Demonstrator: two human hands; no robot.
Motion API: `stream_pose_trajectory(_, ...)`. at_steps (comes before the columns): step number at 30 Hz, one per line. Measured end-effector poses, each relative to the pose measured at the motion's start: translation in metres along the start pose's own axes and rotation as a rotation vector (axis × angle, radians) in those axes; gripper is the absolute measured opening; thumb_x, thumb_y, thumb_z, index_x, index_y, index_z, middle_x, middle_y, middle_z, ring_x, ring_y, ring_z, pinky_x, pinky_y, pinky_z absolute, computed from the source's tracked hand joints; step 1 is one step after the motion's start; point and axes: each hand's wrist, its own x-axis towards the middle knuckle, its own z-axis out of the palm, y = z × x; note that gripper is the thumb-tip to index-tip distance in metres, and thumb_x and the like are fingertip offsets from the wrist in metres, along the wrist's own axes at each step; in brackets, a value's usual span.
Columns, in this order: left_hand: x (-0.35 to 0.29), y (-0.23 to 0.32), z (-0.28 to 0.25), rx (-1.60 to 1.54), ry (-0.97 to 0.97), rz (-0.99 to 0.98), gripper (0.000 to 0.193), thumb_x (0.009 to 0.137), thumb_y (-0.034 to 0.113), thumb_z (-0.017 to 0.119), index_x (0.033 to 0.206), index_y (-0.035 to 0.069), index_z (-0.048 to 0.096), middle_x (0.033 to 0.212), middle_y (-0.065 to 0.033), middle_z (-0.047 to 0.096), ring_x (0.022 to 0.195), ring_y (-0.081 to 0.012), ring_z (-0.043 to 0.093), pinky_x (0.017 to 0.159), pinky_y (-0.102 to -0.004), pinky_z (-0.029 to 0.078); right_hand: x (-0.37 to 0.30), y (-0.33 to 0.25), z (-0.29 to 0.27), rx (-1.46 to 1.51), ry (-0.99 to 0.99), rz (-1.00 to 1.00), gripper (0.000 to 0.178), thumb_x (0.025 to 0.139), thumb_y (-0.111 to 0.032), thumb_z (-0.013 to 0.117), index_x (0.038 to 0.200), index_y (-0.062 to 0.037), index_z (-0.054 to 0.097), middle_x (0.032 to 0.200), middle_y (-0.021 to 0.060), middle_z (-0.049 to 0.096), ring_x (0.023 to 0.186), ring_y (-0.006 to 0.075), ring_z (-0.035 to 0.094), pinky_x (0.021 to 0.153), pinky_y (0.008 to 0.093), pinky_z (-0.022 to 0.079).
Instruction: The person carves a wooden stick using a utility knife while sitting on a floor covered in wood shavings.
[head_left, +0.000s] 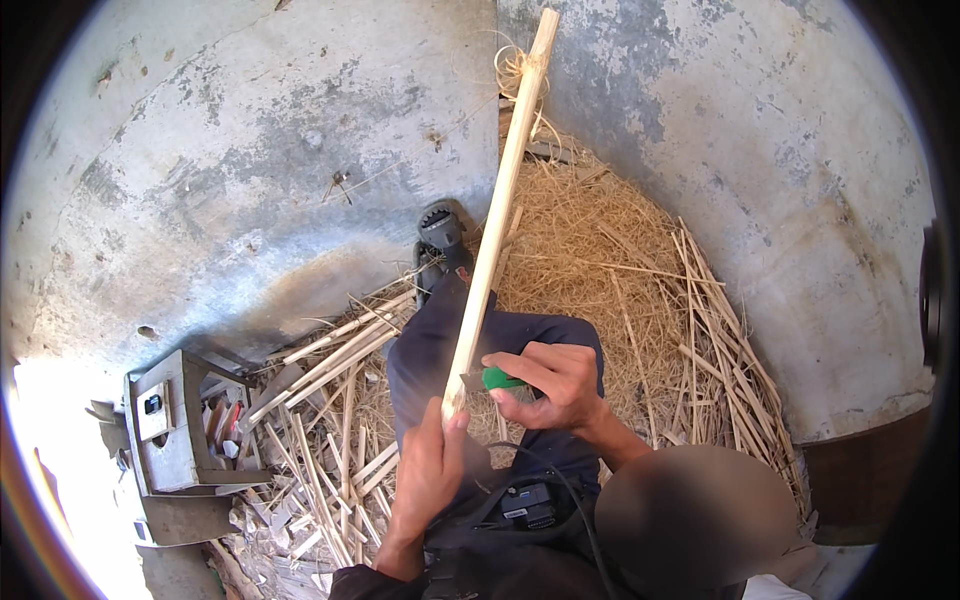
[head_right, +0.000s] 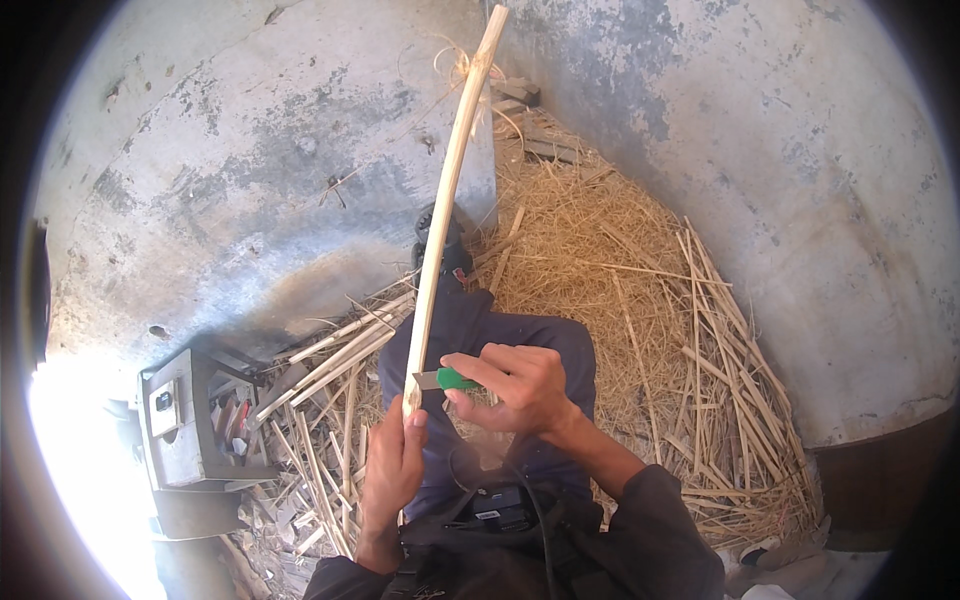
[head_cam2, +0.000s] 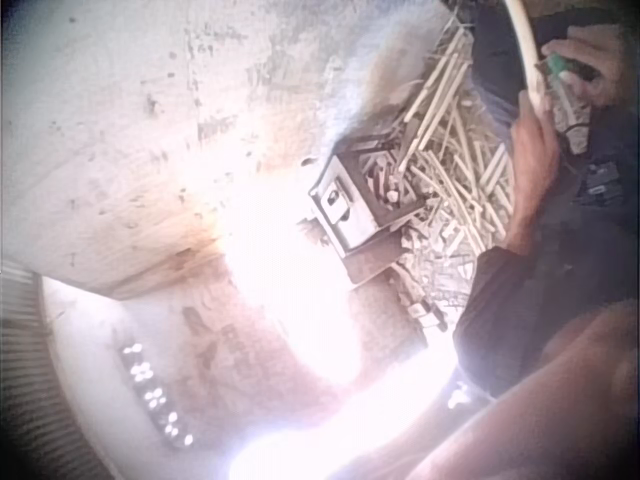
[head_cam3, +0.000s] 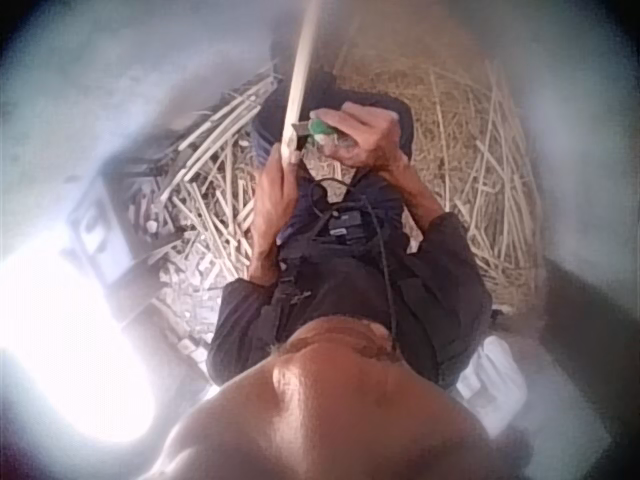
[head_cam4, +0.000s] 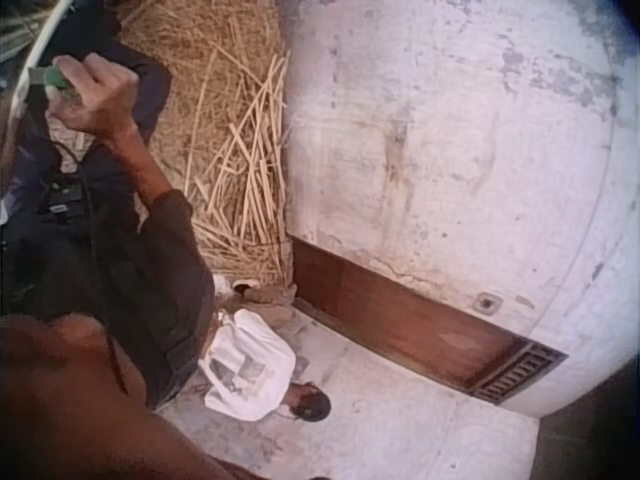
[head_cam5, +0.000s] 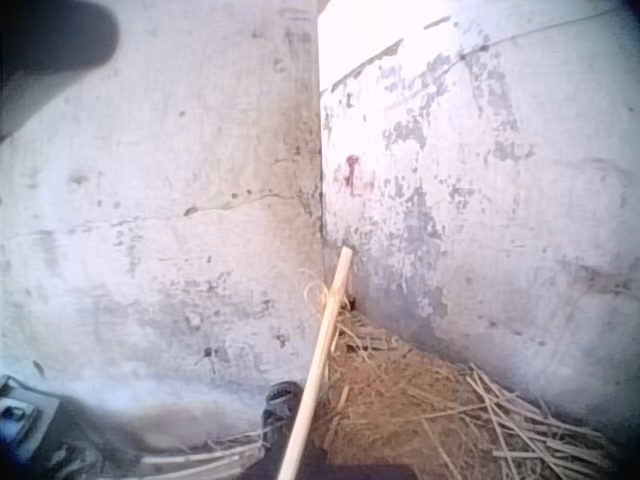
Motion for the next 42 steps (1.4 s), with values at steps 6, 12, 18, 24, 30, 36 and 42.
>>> stream_pose_trajectory(6,-0.003,-0.001,0.000,0.037,0.016,-0.010,0.021,0.111,0.017,0.055,0.102,-0.002,0.053,0.074,-0.0282,0.061,0.069,-0.0526,0.061,0.057,-0.0526,0.043,0.000,-0.001,0.002,-0.005,0.026,-0.005,0.029,0.082,-0.031,0.084,0.106,-0.0140,0.082,0.064,-0.0024,0.056,0.050,0.0157,0.057,0.047,0.0311,0.045)
stream_pose_trajectory(12,-0.006,-0.002,-0.001,0.039,0.001,-0.007,0.022,0.111,0.018,0.056,0.105,-0.003,0.054,0.074,-0.0285,0.062,0.069,-0.0531,0.062,0.058,-0.0536,0.043,0.001,-0.002,0.003,-0.009,0.064,-0.032,0.030,0.081,-0.030,0.084,0.106,-0.0138,0.083,0.064,-0.0027,0.056,0.050,0.0155,0.055,0.047,0.0309,0.045)
stream_pose_trajectory(18,-0.008,0.002,-0.002,0.048,-0.003,-0.027,0.023,0.110,0.018,0.057,0.105,-0.003,0.054,0.073,-0.0300,0.062,0.071,-0.0541,0.063,0.059,-0.0543,0.044,0.003,-0.002,0.004,-0.015,0.095,-0.041,0.029,0.081,-0.030,0.084,0.105,-0.0141,0.083,0.063,-0.0031,0.055,0.049,0.0151,0.053,0.046,0.0303,0.042)
stream_pose_trajectory(24,-0.010,0.001,-0.004,0.042,-0.014,-0.032,0.022,0.110,0.018,0.058,0.105,-0.003,0.053,0.073,-0.0303,0.062,0.072,-0.0554,0.063,0.058,-0.0552,0.044,0.004,-0.002,0.002,-0.032,0.103,-0.052,0.029,0.082,-0.032,0.083,0.105,-0.0138,0.083,0.063,-0.0032,0.055,0.049,0.0149,0.053,0.046,0.0304,0.042)
stream_pose_trajectory(30,-0.011,0.000,-0.005,0.055,-0.013,-0.031,0.022,0.110,0.019,0.059,0.106,-0.002,0.054,0.074,-0.0308,0.063,0.073,-0.0559,0.063,0.060,-0.0565,0.045,0.005,-0.004,0.002,-0.021,0.102,-0.050,0.026,0.084,-0.029,0.082,0.103,-0.0121,0.083,0.065,-0.0008,0.060,0.050,0.0164,0.055,0.046,0.0306,0.042)
stream_pose_trajectory(36,-0.035,-0.007,0.001,0.087,-0.273,-0.035,0.023,0.109,0.022,0.060,0.121,0.001,0.061,0.078,-0.0304,0.067,0.080,-0.0534,0.068,0.065,-0.0546,0.051,0.026,0.065,-0.030,-0.090,0.332,0.398,0.022,0.094,-0.017,0.076,0.103,0.0017,0.081,0.076,0.0067,0.073,0.061,0.0125,0.063,0.057,0.0305,0.050)
stream_pose_trajectory(42,-0.031,-0.016,-0.002,0.068,-0.252,0.085,0.025,0.110,0.024,0.062,0.102,0.000,0.059,0.064,-0.0188,0.058,0.054,-0.0368,0.058,0.055,-0.0435,0.042,0.013,0.072,-0.024,0.157,0.221,0.563,0.023,0.102,-0.015,0.067,0.115,0.0006,0.077,0.074,0.0002,0.065,0.065,0.0058,0.053,0.056,0.0276,0.040)
